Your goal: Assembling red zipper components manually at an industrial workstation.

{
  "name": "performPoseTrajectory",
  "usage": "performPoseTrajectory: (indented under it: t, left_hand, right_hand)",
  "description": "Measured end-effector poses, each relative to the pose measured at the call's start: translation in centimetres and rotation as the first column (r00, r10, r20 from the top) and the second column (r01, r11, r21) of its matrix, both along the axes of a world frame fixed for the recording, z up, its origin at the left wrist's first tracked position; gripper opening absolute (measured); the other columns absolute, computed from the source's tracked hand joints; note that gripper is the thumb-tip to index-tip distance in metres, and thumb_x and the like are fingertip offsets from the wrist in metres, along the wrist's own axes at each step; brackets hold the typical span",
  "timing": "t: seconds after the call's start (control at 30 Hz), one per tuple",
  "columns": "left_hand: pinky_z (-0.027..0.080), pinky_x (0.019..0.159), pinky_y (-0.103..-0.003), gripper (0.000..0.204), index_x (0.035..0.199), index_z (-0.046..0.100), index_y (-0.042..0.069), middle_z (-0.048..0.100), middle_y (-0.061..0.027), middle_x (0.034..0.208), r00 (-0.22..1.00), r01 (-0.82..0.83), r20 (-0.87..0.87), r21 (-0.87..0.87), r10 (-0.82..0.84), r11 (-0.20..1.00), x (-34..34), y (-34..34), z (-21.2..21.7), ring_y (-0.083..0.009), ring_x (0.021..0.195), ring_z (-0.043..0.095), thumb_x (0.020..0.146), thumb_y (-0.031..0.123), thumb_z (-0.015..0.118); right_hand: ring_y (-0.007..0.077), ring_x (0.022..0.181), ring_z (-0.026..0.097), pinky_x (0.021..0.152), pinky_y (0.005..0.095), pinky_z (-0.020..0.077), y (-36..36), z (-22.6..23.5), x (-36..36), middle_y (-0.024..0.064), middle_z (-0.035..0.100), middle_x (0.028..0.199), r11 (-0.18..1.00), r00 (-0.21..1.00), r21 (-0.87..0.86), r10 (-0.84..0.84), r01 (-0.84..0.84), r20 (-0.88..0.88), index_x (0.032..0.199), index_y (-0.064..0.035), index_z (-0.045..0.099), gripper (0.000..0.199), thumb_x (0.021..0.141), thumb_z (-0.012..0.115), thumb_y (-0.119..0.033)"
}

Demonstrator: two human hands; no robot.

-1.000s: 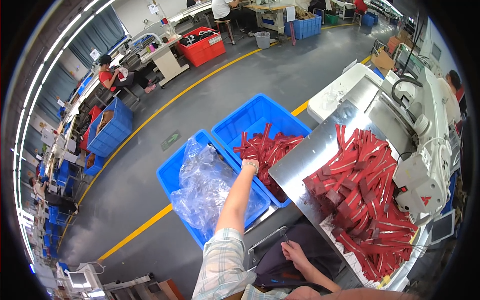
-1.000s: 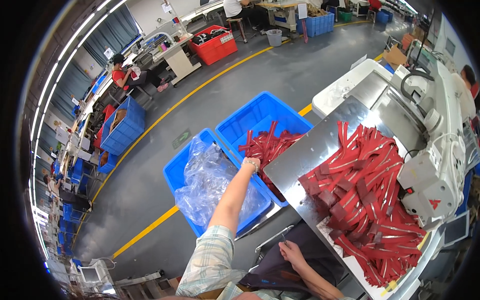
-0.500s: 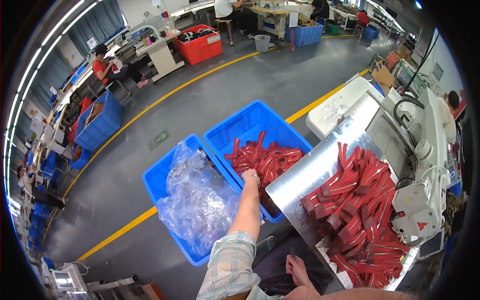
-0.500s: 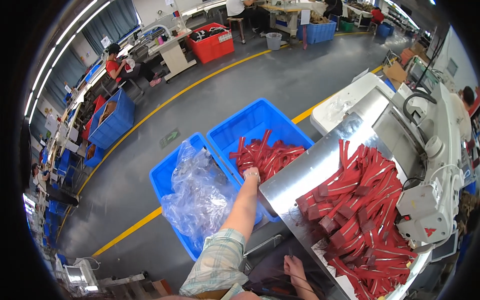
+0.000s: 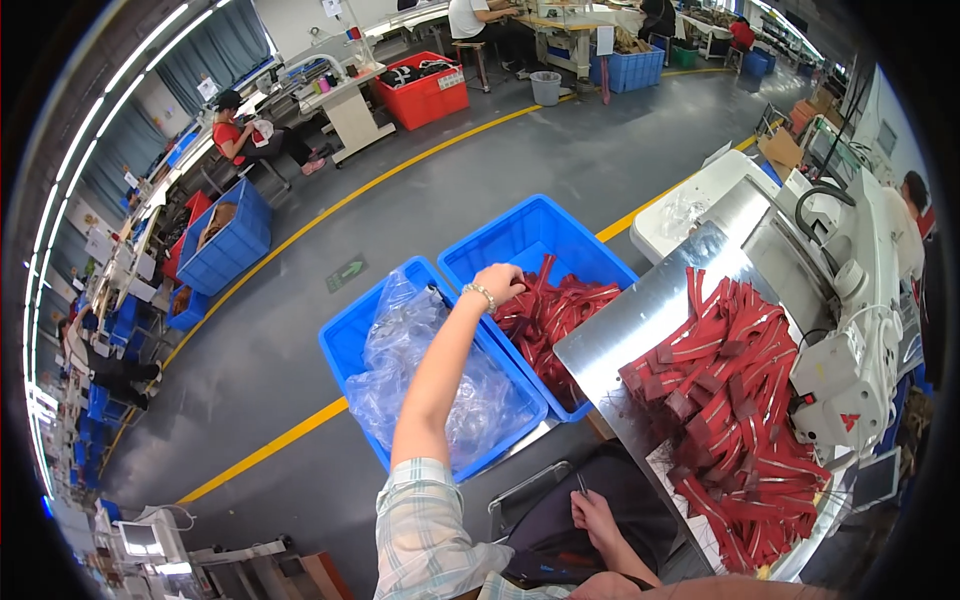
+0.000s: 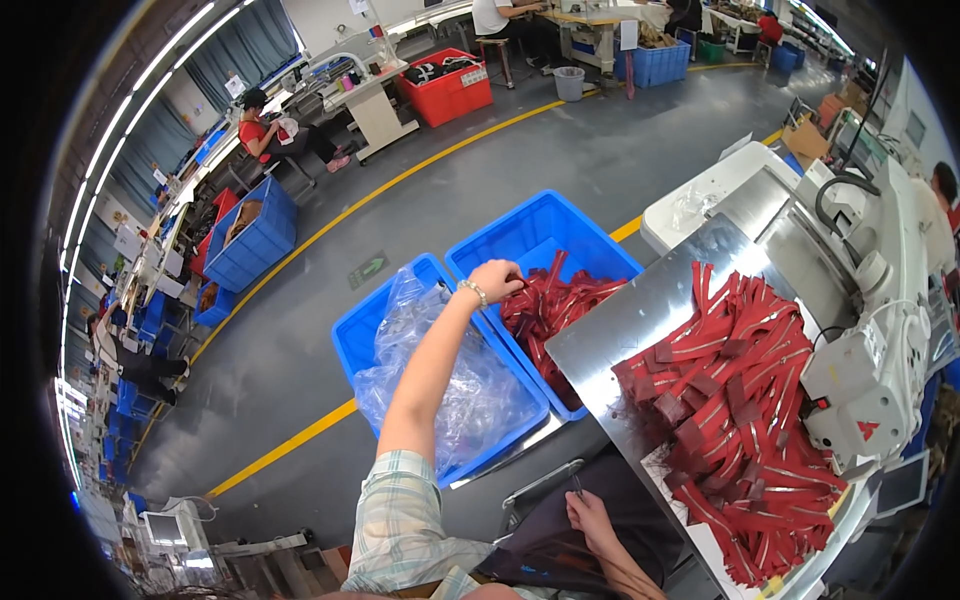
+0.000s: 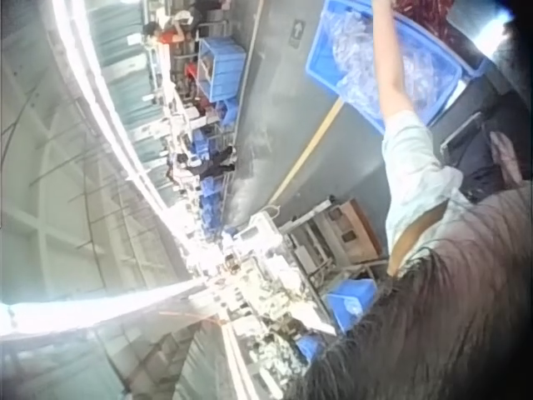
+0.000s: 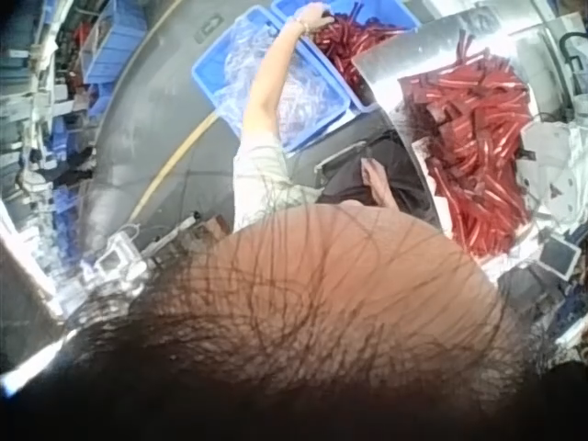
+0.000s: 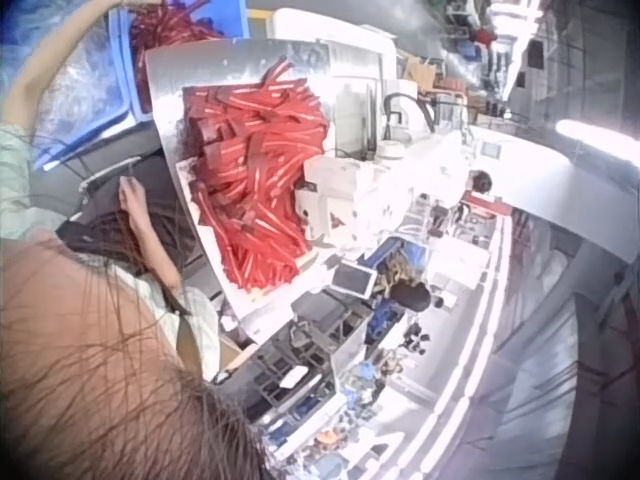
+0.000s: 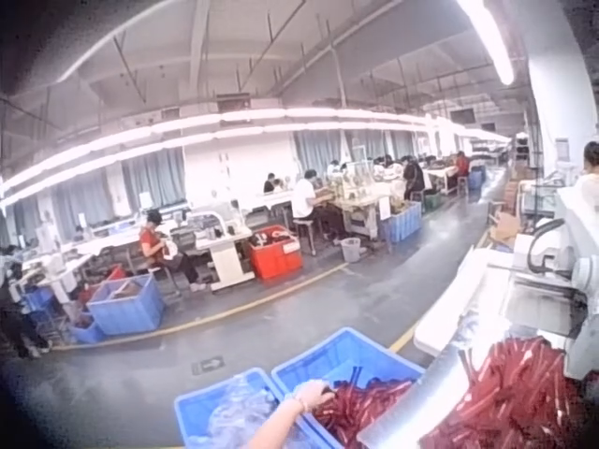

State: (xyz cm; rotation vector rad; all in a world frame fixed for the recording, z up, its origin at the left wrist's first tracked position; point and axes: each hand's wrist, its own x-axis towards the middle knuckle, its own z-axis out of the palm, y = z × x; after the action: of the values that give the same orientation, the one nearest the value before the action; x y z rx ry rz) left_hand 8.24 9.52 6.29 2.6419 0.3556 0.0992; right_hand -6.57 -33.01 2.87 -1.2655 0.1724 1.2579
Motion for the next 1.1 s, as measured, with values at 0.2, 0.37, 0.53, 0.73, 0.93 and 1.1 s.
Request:
performPoseTrajectory:
  t: [0.2, 0.37, 0.53, 0.73, 0.93, 1.1]
  left_hand:
    - [0.042, 0.053, -0.031, 0.021, 0.074, 0.058, 0.001, 0.052, -0.0083, 0.056, 0.967, 0.037, 0.255, -0.084, -0.015, 0.996, -4.1, -1.2, 10.8, -0.0185, 0.053, 0.05, 0.065, 0.019, 0.064]
    - [0.042, 0.055, -0.022, 0.013, 0.076, 0.058, -0.001, 0.055, -0.0008, 0.063, 0.92, 0.078, 0.387, -0.324, 0.057, 0.943, -7.5, -3.3, 17.6, -0.0068, 0.058, 0.05, 0.073, 0.011, 0.062]
    - [0.043, 0.064, -0.02, 0.012, 0.081, 0.054, 0.0, 0.054, -0.0004, 0.078, 0.872, 0.32, 0.49, -0.583, 0.009, 0.747, -12.2, -6.8, 22.1, -0.0066, 0.068, 0.051, 0.071, -0.001, 0.061]
    - [0.041, 0.066, -0.024, 0.011, 0.072, 0.05, 0.003, 0.048, -0.0027, 0.076, 0.833, 0.521, 0.441, -0.416, -0.336, 0.746, -19.5, -12.1, 22.1, -0.0117, 0.073, 0.048, 0.066, -0.002, 0.057]
    - [0.037, 0.063, -0.029, 0.016, 0.066, 0.043, 0.005, 0.043, -0.0045, 0.073, 0.815, 0.579, 0.32, -0.445, -0.483, 0.683, -24.2, -18.4, 15.6, -0.0195, 0.068, 0.044, 0.062, -0.002, 0.058]
    - [0.034, 0.066, -0.029, 0.021, 0.062, 0.035, 0.007, 0.041, -0.0046, 0.072, 0.861, 0.49, 0.42, -0.54, -0.286, 0.684, -26.7, -22.4, 9.3, -0.0211, 0.072, 0.041, 0.061, -0.006, 0.051]
  right_hand:
    - [0.0025, 0.045, 0.029, 0.039, 0.0177, 0.0209, 0.7, 1.1, -0.3, -0.0052, 0.035, 0.056, 0.988, 0.986, 0.064, 0.134, -0.141, 0.094, 0.069, -0.0099, 0.044, 0.022, 0.087, 0.049, -0.022]
    - [0.0017, 0.047, 0.029, 0.04, 0.0165, 0.0202, 1.2, 2.9, -0.8, -0.0054, 0.036, 0.057, 0.966, 0.949, 0.095, 0.213, -0.24, 0.233, 0.07, -0.0097, 0.045, 0.023, 0.088, 0.046, -0.024]
    - [0.0015, 0.047, 0.029, 0.041, 0.0161, 0.0201, 0.8, 4.4, -1.3, -0.0046, 0.037, 0.057, 0.952, 0.936, 0.203, 0.159, -0.23, 0.315, 0.072, -0.0085, 0.047, 0.024, 0.09, 0.043, -0.024]
    - [0.0001, 0.047, 0.03, 0.041, 0.0164, 0.0214, 0.3, 5.3, -1.8, -0.004, 0.041, 0.062, 0.968, 0.911, 0.246, -0.066, -0.039, 0.406, 0.077, -0.0048, 0.049, 0.025, 0.091, 0.04, -0.024]
    - [-0.001, 0.044, 0.027, 0.039, 0.0166, 0.0182, 0.2, 6.3, -2.5, -0.0061, 0.038, 0.059, 0.911, 0.812, 0.397, -0.317, 0.115, 0.491, 0.088, -0.0027, 0.053, 0.024, 0.092, 0.039, -0.021]
    - [-0.0004, 0.044, 0.027, 0.04, 0.0167, 0.0193, 1.5, 6.4, -3.4, -0.0043, 0.044, 0.061, 0.891, 0.903, 0.453, -0.182, -0.016, 0.39, 0.097, -0.0012, 0.055, 0.023, 0.091, 0.042, -0.019]
